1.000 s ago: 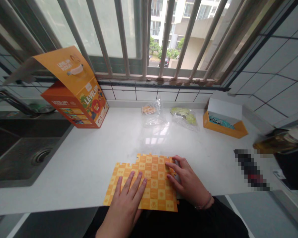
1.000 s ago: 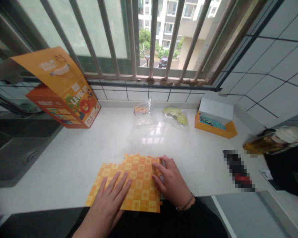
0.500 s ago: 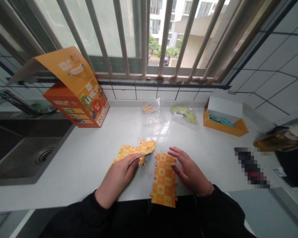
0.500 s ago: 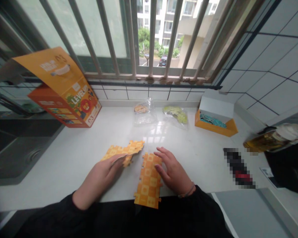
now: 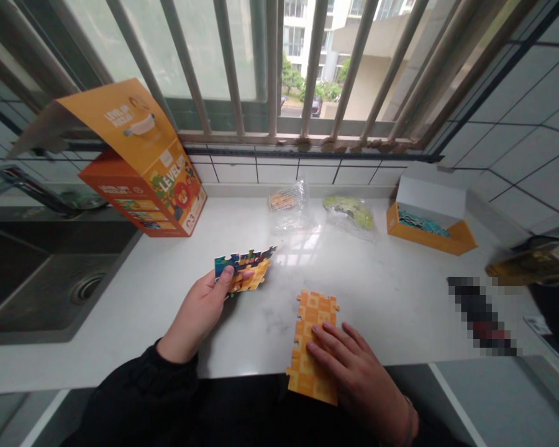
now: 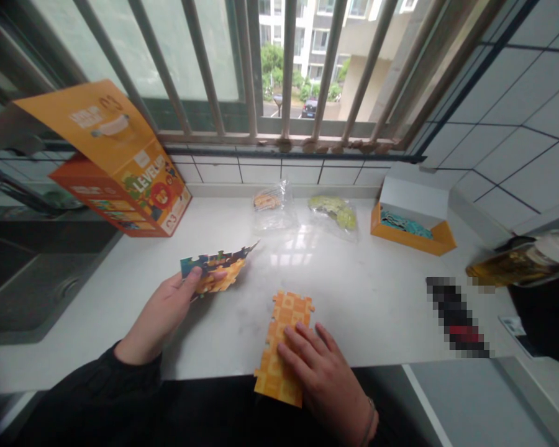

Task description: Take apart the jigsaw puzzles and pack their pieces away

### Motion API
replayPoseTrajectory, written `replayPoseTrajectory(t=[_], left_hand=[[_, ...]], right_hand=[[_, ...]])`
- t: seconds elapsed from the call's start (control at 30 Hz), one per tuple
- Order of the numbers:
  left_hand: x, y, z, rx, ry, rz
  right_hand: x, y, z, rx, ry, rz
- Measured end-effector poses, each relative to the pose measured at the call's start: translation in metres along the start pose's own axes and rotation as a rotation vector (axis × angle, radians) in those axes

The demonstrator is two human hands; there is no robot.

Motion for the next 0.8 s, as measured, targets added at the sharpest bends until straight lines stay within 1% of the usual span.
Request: replayPoseTrajectory(t=[0.07, 0.17, 0.27, 0.33, 0.37, 0.47, 0.53, 0.6, 0.63, 0.7, 0.73, 0.8], left_hand=[[0.000, -0.001, -0.003, -0.025, -0.073, -0.034], [0.000, -0.006, -0.006, -0.050, -0.173, -0.079], [0.002, -0.011, -0.002, -0.021, -0.372, -0.174], [0.003, -0.012, 0.003, -0.004, -0.497, -0.248], [0.003, -0.011, 0.005, -0.003, -0.538, -0.273], [0.004, 0.000, 0.006, -0.046, -0.584, -0.264], [0.006, 0.011, 0.006, -0.084, -0.555, -0.193], [0.004, 0.018, 0.006, -0.114, -0.480, -0.050], [0.000, 0.019, 0.007, -0.120, -0.412, 0.037], [-0.011, 0.015, 0.015, -0.117, -0.204, 0.202], [-0.017, 0.012, 0.022, -0.098, -0.078, 0.268], [-0.025, 0.006, 0.044, -0.019, 0.149, 0.371]], right_hand=[[-0.002, 0.000, -0.009, -0.081, 0.035, -0.032], [-0.009, 0.003, -0.023, -0.154, 0.132, -0.043], [-0.023, 0.008, -0.037, -0.268, 0.269, -0.004], [-0.041, 0.013, -0.043, -0.355, 0.373, 0.087], [-0.053, 0.017, -0.044, -0.392, 0.428, 0.161], [-0.096, 0.030, -0.034, -0.471, 0.592, 0.452], [-0.121, 0.038, -0.022, -0.496, 0.707, 0.631], [-0.139, 0.043, -0.013, -0.544, 0.818, 0.764], [-0.145, 0.044, -0.010, -0.568, 0.860, 0.800], [-0.151, 0.044, -0.008, -0.609, 0.934, 0.830], [-0.152, 0.044, -0.007, -0.623, 0.968, 0.833], [-0.154, 0.041, -0.006, -0.644, 1.020, 0.849]])
Point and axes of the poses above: each hand's wrist, its own y-axis towards the middle knuckle, its own z-axis out of the palm, x = y × z, the point moved 9 cm from there along y, towards the middle knuckle, and after that the axes turned 6 degrees about -z, right-handed, at the moved point
